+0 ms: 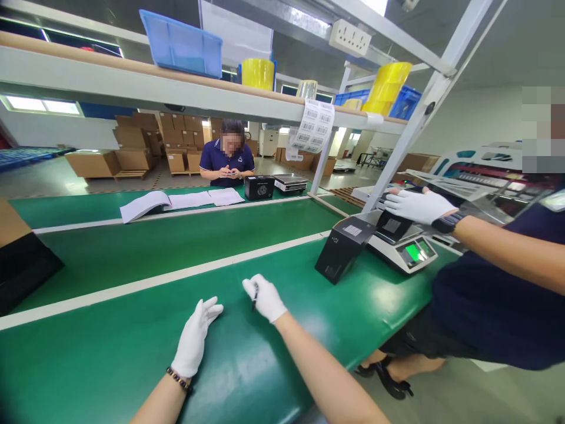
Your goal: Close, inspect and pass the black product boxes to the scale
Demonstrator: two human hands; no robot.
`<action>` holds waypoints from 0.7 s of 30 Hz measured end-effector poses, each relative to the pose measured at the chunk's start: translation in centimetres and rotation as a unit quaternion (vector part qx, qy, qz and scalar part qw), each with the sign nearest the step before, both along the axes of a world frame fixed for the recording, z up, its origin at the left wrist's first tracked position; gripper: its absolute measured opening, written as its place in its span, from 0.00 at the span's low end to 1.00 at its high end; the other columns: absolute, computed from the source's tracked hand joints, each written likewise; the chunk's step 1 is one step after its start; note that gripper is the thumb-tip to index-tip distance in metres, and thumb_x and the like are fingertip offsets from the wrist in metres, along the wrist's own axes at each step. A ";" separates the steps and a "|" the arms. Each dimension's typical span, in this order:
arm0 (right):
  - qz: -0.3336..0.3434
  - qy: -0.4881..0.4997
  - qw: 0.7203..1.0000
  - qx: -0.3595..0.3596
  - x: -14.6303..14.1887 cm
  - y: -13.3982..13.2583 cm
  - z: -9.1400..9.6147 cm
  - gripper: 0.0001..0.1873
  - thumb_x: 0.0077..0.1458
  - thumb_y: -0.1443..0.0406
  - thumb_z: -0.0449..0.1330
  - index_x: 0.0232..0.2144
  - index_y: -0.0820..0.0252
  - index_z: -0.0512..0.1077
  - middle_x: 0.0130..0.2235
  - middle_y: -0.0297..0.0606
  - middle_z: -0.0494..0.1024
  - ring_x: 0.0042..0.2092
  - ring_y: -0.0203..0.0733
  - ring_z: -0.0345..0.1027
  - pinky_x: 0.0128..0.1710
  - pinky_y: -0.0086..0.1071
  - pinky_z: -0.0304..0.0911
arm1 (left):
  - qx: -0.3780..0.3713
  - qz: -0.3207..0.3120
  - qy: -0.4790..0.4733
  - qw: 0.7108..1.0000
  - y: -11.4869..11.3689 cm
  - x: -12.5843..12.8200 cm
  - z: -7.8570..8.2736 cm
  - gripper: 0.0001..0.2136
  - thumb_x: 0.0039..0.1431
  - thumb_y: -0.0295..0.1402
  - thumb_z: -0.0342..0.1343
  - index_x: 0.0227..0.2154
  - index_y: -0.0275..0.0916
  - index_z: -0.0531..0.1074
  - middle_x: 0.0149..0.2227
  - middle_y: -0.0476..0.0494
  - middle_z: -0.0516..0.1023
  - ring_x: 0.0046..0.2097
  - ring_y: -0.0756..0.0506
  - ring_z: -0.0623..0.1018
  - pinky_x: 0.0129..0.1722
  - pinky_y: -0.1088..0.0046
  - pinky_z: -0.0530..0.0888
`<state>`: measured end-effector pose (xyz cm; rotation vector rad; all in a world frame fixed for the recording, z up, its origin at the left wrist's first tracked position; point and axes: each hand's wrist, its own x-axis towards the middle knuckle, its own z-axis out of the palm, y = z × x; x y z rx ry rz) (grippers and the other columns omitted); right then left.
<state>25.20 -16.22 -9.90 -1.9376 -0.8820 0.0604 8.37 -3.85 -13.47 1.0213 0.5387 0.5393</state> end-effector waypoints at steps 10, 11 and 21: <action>0.032 0.073 0.997 0.026 -5.3 7.8 -3.6 0.19 0.57 0.56 0.54 0.17 0.57 0.58 0.23 0.31 0.65 0.29 0.36 0.61 0.32 0.29 0.59 | -0.012 -0.015 -0.007 1.000 0.2 0.3 1.1 0.28 0.57 0.54 0.53 0.47 0.32 0.76 0.48 0.35 0.78 0.52 0.40 0.75 0.57 0.64 0.68; 0.035 0.079 0.996 0.026 -5.1 7.5 -3.6 0.19 0.57 0.56 0.54 0.17 0.57 0.58 0.22 0.31 0.64 0.28 0.36 0.61 0.31 0.29 0.58 | -0.009 -0.021 -0.004 1.000 0.1 0.3 1.1 0.28 0.58 0.53 0.52 0.47 0.32 0.76 0.47 0.35 0.78 0.51 0.40 0.75 0.58 0.63 0.68; 0.074 0.117 0.990 0.016 -4.5 7.0 -3.8 0.21 0.56 0.54 0.55 0.17 0.57 0.59 0.19 0.28 0.61 0.25 0.35 0.56 0.28 0.28 0.55 | 0.065 -0.036 0.029 0.997 -0.1 -0.1 0.6 0.19 0.57 0.46 0.54 0.47 0.41 0.75 0.47 0.42 0.78 0.51 0.40 0.75 0.55 0.62 0.70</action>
